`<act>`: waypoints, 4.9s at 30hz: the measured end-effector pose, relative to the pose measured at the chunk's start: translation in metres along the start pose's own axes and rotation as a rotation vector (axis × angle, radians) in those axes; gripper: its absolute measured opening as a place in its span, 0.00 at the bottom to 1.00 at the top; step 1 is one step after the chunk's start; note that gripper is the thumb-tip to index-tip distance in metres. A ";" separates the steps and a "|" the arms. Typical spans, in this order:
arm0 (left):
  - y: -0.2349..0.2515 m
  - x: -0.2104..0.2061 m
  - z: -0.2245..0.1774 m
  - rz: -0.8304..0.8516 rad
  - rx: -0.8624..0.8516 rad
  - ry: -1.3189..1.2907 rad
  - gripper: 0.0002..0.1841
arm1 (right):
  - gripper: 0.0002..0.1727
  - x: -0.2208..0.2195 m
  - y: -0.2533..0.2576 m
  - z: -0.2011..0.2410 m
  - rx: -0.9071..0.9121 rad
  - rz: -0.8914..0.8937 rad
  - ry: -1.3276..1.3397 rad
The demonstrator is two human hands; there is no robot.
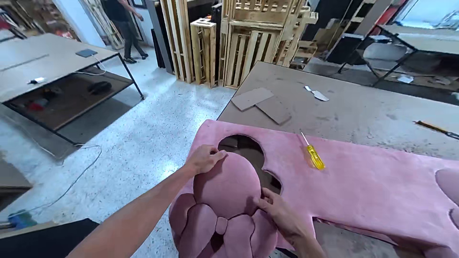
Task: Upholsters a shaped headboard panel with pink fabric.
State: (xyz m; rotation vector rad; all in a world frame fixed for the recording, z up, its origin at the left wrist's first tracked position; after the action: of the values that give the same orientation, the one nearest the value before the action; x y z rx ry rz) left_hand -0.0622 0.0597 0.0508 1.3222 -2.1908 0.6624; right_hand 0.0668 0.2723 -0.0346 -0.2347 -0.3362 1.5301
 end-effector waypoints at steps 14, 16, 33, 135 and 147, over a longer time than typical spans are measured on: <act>0.011 -0.027 -0.007 0.265 0.136 -0.032 0.24 | 0.18 0.103 0.060 0.066 -0.018 -0.151 0.227; 0.013 -0.021 0.004 0.170 0.146 -0.007 0.24 | 0.18 0.093 0.074 0.074 -0.027 -0.141 0.205; -0.012 -0.008 0.027 -0.105 0.023 0.199 0.27 | 0.22 0.064 0.102 0.066 -0.061 -0.176 0.096; 0.001 -0.061 0.066 -0.575 -0.056 0.324 0.17 | 0.30 -0.024 0.136 0.212 0.682 0.018 0.421; -0.022 -0.034 0.032 -0.656 -0.130 0.338 0.15 | 0.25 0.137 0.007 0.064 0.231 -0.469 0.055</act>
State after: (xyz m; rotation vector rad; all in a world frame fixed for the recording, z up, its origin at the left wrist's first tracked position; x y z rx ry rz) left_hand -0.0337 0.0524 0.0083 1.5991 -1.3884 0.4308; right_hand 0.0385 0.4054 0.0319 -0.0115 -0.1529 1.0847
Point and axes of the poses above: each hand's wrist, its own y-axis towards the middle knuckle, its own x-axis out of the back of the hand, z = x × y, the point moved 8 cm from there along y, towards the middle knuckle, and after that the axes turned 4 degrees about -z, right-handed, at the moved point
